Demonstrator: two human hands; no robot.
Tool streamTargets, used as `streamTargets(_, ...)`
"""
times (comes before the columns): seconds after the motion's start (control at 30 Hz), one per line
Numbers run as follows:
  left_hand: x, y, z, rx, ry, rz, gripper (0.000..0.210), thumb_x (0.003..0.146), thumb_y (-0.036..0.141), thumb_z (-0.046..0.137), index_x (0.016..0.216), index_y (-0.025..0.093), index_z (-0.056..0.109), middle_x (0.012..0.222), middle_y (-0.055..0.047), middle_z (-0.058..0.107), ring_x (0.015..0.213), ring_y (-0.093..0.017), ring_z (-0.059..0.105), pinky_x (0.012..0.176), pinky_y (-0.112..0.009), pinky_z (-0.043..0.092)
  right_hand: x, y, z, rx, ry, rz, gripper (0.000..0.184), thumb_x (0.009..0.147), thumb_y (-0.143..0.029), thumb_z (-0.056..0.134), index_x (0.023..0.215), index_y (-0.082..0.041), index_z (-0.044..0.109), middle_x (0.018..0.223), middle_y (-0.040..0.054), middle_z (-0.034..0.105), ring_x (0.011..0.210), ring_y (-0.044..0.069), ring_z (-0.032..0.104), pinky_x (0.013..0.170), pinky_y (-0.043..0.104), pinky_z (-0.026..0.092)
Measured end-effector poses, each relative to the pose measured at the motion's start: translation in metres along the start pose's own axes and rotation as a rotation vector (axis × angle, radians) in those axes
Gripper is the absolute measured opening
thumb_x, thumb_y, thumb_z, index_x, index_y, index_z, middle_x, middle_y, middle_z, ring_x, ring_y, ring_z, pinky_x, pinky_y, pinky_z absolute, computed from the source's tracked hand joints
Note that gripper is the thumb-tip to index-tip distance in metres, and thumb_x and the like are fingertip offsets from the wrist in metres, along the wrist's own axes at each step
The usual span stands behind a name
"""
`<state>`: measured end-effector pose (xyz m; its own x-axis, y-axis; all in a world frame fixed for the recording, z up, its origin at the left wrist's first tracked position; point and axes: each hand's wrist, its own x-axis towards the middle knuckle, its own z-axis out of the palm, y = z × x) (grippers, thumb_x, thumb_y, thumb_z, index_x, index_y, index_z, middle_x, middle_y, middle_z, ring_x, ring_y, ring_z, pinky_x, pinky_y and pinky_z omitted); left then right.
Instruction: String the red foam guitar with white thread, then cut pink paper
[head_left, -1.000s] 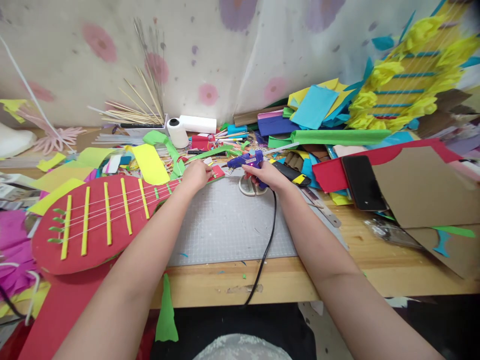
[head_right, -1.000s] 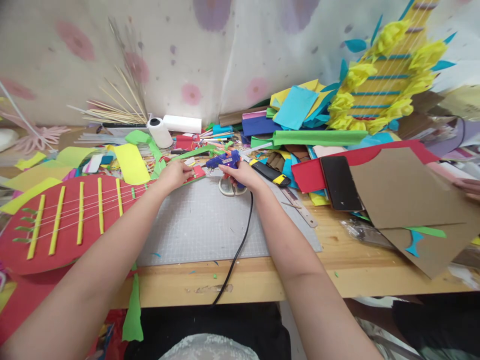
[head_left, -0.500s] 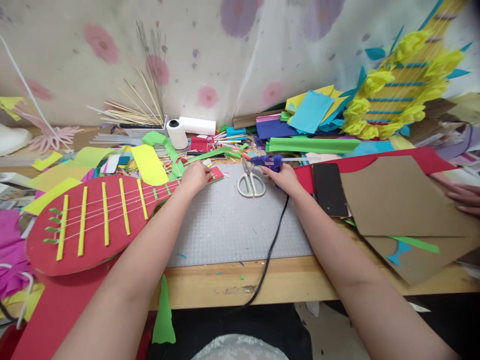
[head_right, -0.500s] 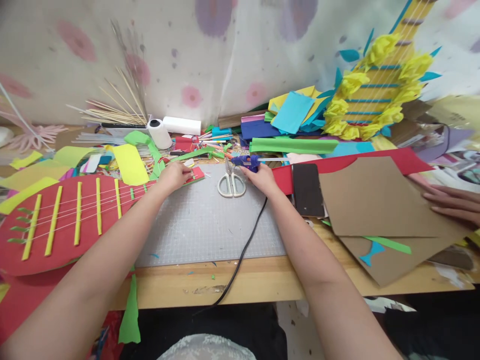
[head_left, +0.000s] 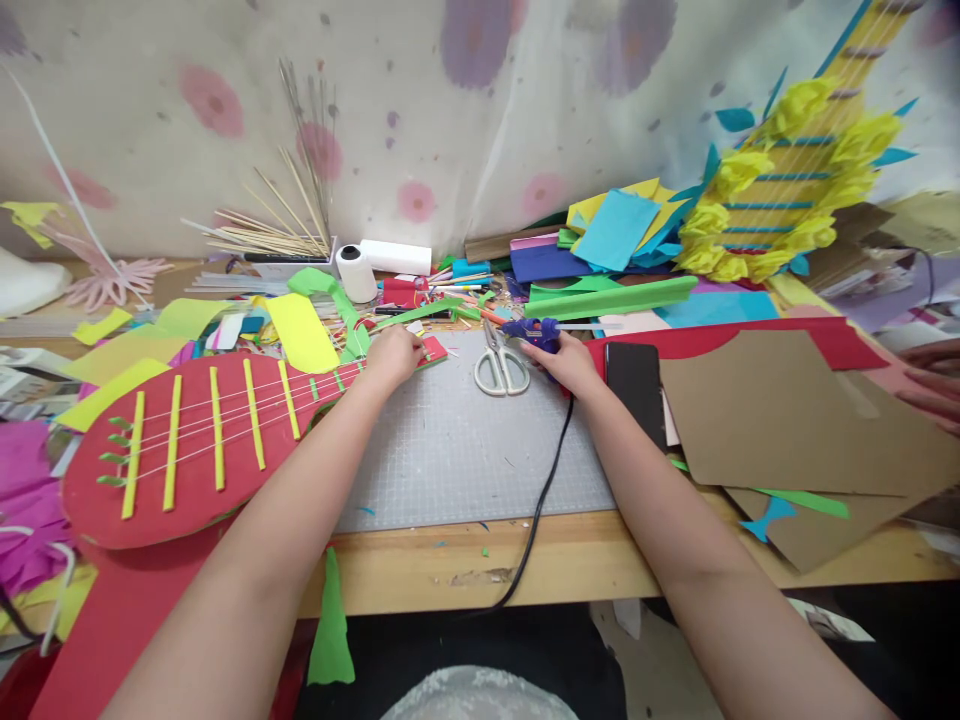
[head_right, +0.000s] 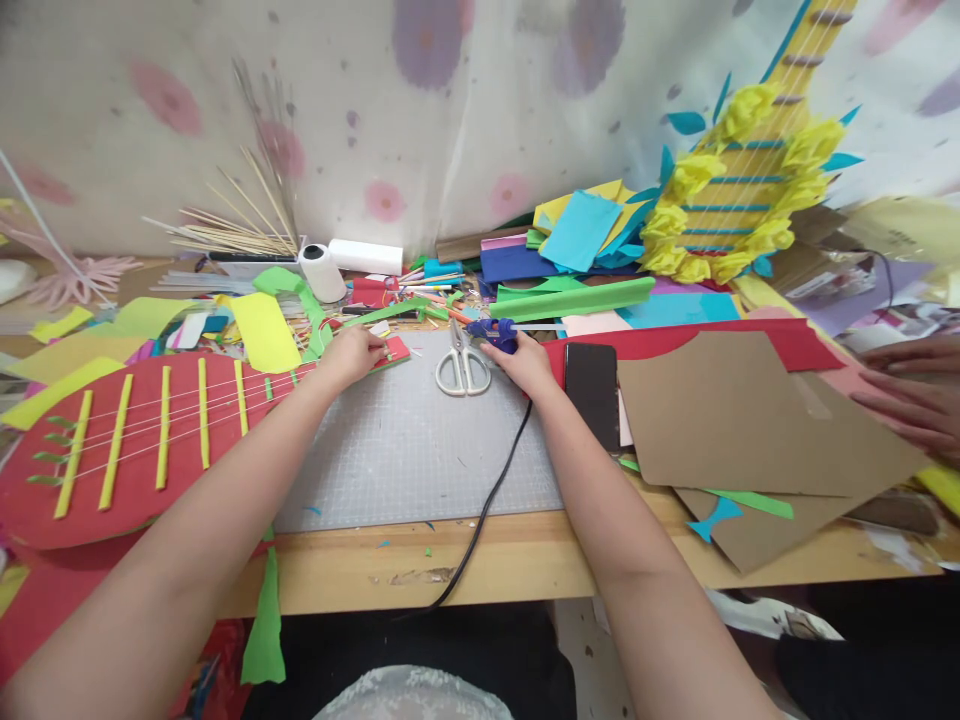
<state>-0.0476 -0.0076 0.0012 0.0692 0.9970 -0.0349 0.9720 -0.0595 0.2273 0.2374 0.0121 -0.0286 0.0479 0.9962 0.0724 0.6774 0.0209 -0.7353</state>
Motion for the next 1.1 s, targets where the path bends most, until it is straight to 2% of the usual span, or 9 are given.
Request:
streamTargets(0.13, 0.001, -0.001, 0.002, 0.011, 0.011, 0.002, 0.024, 0.083, 0.031, 0.052, 0.085, 0.019, 0.073, 0.091, -0.010, 0.065, 0.094, -0.025, 0.058, 0.078, -0.033, 0.045, -0.007, 0.002, -0.016, 0.065, 0.022, -0.004, 0.054, 0.062, -0.051, 0.072, 0.102, -0.016, 0.060, 0.103, 0.0125, 0.068, 0.089, 0.024, 0.065, 0.078, 0.037, 0.050)
streamTargets(0.23, 0.000, -0.002, 0.002, 0.012, 0.008, 0.023, 0.027, 0.085, 0.031, 0.049, 0.085, 0.019, 0.074, 0.091, -0.009, 0.066, 0.095, -0.025, 0.058, 0.079, -0.032, 0.045, -0.021, -0.002, -0.038, -0.128, 0.000, 0.025, 0.043, 0.062, -0.049, 0.073, 0.088, -0.018, 0.059, 0.087, 0.0091, 0.068, 0.077, 0.022, 0.063, 0.068, 0.034, 0.048)
streamTargets(0.3, -0.002, -0.001, 0.000, 0.014, 0.000, 0.042, 0.030, 0.087, 0.028, 0.045, 0.089, 0.018, 0.073, 0.094, -0.010, 0.066, 0.099, -0.025, 0.058, 0.083, -0.032, 0.044, -0.032, -0.012, -0.049, -0.351, -0.097, 0.022, 0.036, 0.062, -0.050, 0.073, 0.073, -0.020, 0.056, 0.073, 0.0062, 0.065, 0.069, 0.022, 0.060, 0.060, 0.032, 0.043)
streamTargets(0.37, -0.005, -0.002, -0.002, 0.005, -0.001, 0.066, 0.031, 0.086, 0.026, 0.045, 0.098, 0.017, 0.072, 0.103, -0.011, 0.065, 0.105, -0.025, 0.057, 0.090, -0.033, 0.043, -0.041, -0.029, -0.050, -0.411, -0.276, -0.049, 0.030, 0.068, -0.046, 0.069, 0.065, -0.020, 0.054, 0.066, 0.0038, 0.063, 0.063, 0.019, 0.057, 0.057, 0.030, 0.038)
streamTargets(0.43, -0.009, -0.003, -0.002, -0.018, 0.006, 0.081, 0.036, 0.083, 0.029, 0.052, 0.114, 0.016, 0.065, 0.115, -0.013, 0.062, 0.113, -0.027, 0.053, 0.096, -0.035, 0.040, -0.043, -0.049, -0.037, -0.321, -0.372, -0.182, 0.023, 0.072, -0.040, 0.066, 0.069, -0.020, 0.054, 0.071, 0.0026, 0.064, 0.066, 0.017, 0.057, 0.058, 0.028, 0.038)
streamTargets(0.53, -0.013, -0.006, 0.002, -0.052, 0.022, 0.082, 0.064, 0.073, 0.032, 0.067, 0.132, 0.013, 0.050, 0.132, -0.016, 0.053, 0.124, -0.030, 0.046, 0.102, -0.037, 0.037, -0.035, -0.074, 0.004, -0.122, -0.413, -0.367, 0.016, 0.074, -0.029, 0.066, 0.083, -0.020, 0.057, 0.080, 0.0024, 0.064, 0.073, 0.015, 0.058, 0.066, 0.028, 0.041)
streamTargets(0.73, -0.016, -0.009, 0.005, -0.135, 0.004, 0.164, 0.075, 0.066, 0.021, 0.074, 0.134, 0.012, 0.043, 0.133, -0.017, 0.052, 0.124, -0.029, 0.048, 0.102, -0.037, 0.038, -0.013, -0.085, 0.077, 0.229, -0.380, -0.493, 0.028, 0.074, -0.021, 0.063, 0.101, -0.019, 0.054, 0.103, 0.0066, 0.060, 0.083, 0.015, 0.057, 0.076, 0.032, 0.048)
streamTargets(0.93, -0.020, -0.005, 0.003, -0.242, -0.063, 0.277, 0.080, 0.065, 0.019, 0.073, 0.136, 0.011, 0.039, 0.125, -0.016, 0.058, 0.115, -0.027, 0.054, 0.097, -0.038, 0.041, -0.015, -0.063, 0.087, 0.327, -0.426, -0.554, 0.050, 0.067, -0.023, 0.070, 0.112, -0.022, 0.048, 0.114, 0.0074, 0.054, 0.096, 0.019, 0.057, 0.086, 0.039, 0.048)
streamTargets(1.1, -0.021, 0.000, 0.003, -0.259, -0.089, 0.225, 0.084, 0.063, 0.018, 0.074, 0.137, 0.009, 0.036, 0.121, -0.016, 0.059, 0.115, -0.028, 0.055, 0.096, -0.036, 0.042, -0.015, -0.059, 0.088, 0.349, -0.477, -0.544, 0.046, 0.068, -0.026, 0.070, 0.107, -0.021, 0.047, 0.105, 0.0063, 0.056, 0.094, 0.018, 0.056, 0.090, 0.040, 0.045)
